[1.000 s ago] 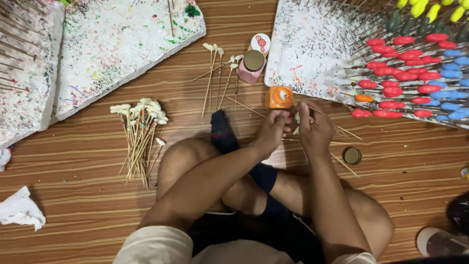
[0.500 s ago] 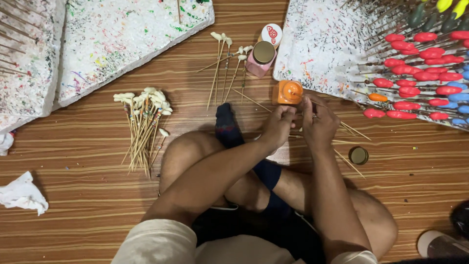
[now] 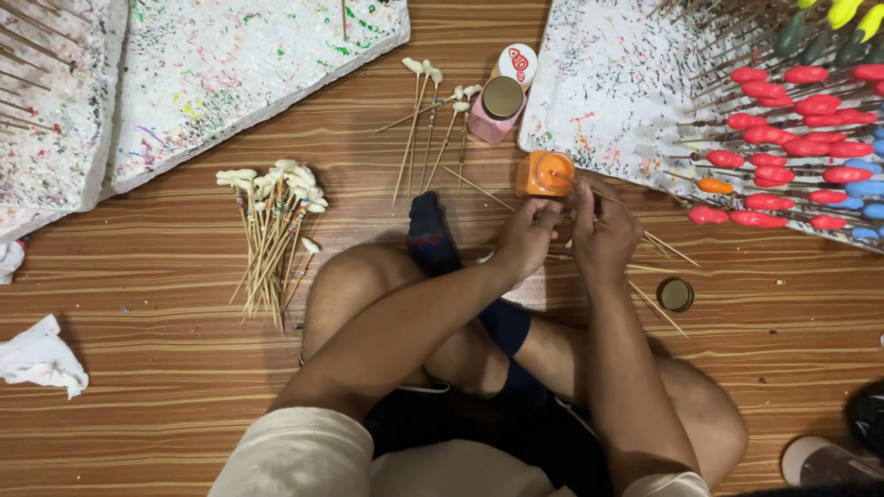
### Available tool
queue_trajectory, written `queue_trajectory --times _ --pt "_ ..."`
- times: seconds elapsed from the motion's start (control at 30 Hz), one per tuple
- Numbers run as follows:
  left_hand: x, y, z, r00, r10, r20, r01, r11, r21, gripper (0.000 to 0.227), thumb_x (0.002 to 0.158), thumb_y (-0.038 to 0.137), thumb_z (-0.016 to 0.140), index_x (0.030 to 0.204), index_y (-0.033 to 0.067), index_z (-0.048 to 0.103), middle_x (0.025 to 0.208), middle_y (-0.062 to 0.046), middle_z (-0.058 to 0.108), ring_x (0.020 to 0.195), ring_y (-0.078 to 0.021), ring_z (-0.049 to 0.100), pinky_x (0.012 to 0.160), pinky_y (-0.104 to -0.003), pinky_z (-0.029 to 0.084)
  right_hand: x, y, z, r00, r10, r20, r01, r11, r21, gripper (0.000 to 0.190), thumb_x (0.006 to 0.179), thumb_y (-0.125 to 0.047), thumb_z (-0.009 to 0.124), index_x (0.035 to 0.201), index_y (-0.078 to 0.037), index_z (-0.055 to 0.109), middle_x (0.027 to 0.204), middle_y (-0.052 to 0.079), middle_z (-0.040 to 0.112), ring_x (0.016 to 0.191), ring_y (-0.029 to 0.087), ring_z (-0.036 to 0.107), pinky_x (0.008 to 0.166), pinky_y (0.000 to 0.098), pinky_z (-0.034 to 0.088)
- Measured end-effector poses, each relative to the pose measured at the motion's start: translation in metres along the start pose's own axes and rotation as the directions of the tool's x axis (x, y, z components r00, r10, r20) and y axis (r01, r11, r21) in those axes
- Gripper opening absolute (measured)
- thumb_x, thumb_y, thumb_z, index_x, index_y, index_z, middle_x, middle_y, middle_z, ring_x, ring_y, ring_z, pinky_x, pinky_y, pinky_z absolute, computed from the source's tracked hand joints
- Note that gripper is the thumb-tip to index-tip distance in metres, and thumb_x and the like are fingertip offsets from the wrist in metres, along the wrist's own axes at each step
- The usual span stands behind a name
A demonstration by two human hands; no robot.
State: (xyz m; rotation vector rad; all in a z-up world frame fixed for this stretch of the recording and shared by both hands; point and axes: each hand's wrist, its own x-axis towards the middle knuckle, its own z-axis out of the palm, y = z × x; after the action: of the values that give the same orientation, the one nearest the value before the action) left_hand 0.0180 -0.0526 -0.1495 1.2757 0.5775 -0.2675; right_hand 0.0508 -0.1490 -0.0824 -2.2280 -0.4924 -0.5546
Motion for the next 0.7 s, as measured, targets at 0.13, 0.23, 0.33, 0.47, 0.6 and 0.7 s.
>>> queue_trajectory --times 0.13,0.23,0.33,0.47,0.6,0.7 --pt "0.001 0.001 0.001 1.000 0.011 -0.005 -0.011 1.000 -0.003 0.036 0.103 0.031 0.059 0.126 0.0052 0.068 0.108 -0.014 0.071 0.090 -0.0209 0.072 0.079 -0.031 0.057 0.000 -0.009 -0.003 0.999 0.029 -0.017 -0.029 1.000 -0.005 0.011 0.107 -0.009 0.069 0.106 -0.009 0.080 0.076 0.010 0.076 0.072 0.033 0.075 0.064 0.0412 0.058" --pt "-0.010 0.019 0.000 0.999 0.045 0.011 -0.044 0.992 -0.115 0.036 0.103 0.035 0.061 0.126 0.0084 0.070 0.110 -0.015 0.072 0.091 -0.0215 0.068 0.081 -0.032 0.054 -0.003 -0.015 -0.010 0.998 -0.008 -0.069 0.010 1.000 0.022 0.014 0.105 -0.003 0.069 0.098 -0.005 0.081 0.081 0.011 0.077 0.073 0.035 0.075 0.064 0.0384 0.057" --pt "-0.021 0.043 -0.002 0.998 0.061 0.003 -0.059 0.979 -0.194 0.039 0.102 0.040 0.063 0.125 0.0092 0.071 0.111 -0.013 0.074 0.089 -0.0178 0.070 0.076 -0.025 0.052 -0.007 -0.023 -0.015 0.993 0.009 -0.115 0.004 0.994 0.112 0.011 0.105 0.004 0.066 0.104 0.002 0.077 0.080 0.016 0.076 0.070 0.032 0.074 0.066 0.0375 0.058" --pt "-0.016 0.040 -0.001 0.996 0.089 0.016 -0.082 0.962 -0.262 0.037 0.097 0.042 0.072 0.117 0.0115 0.074 0.104 -0.008 0.077 0.082 -0.0092 0.069 0.068 -0.018 0.048 -0.023 -0.022 -0.009 0.979 0.109 -0.172 -0.055 0.954 0.295 0.014 0.106 0.006 0.059 0.109 0.007 0.072 0.086 0.020 0.074 0.076 0.029 0.073 0.070 0.0398 0.059" --pt "-0.014 0.044 -0.001 0.996 0.082 0.027 -0.073 0.965 -0.252 0.031 0.093 0.031 0.077 0.114 0.0083 0.076 0.096 -0.009 0.077 0.073 -0.0109 0.070 0.059 -0.018 0.050 -0.044 -0.021 0.002 0.859 0.502 -0.102 -0.345 0.714 0.610 0.019 0.111 -0.006 0.053 0.120 0.005 0.065 0.099 0.018 0.071 0.084 0.019 0.071 0.071 0.0290 0.064" --pt "0.002 0.032 -0.001 0.998 -0.018 0.061 0.038 0.933 -0.358 0.027 0.090 0.024 0.075 0.112 0.0074 0.074 0.077 -0.011 0.067 0.054 -0.0185 0.068 0.041 -0.034 0.060 -0.041 -0.046 -0.009 0.666 0.727 0.166 -0.551 0.330 0.766 0.015 0.110 -0.024 0.052 0.120 -0.013 0.058 0.108 0.007 0.073 0.086 0.012 0.073 0.069 0.0180 0.063"
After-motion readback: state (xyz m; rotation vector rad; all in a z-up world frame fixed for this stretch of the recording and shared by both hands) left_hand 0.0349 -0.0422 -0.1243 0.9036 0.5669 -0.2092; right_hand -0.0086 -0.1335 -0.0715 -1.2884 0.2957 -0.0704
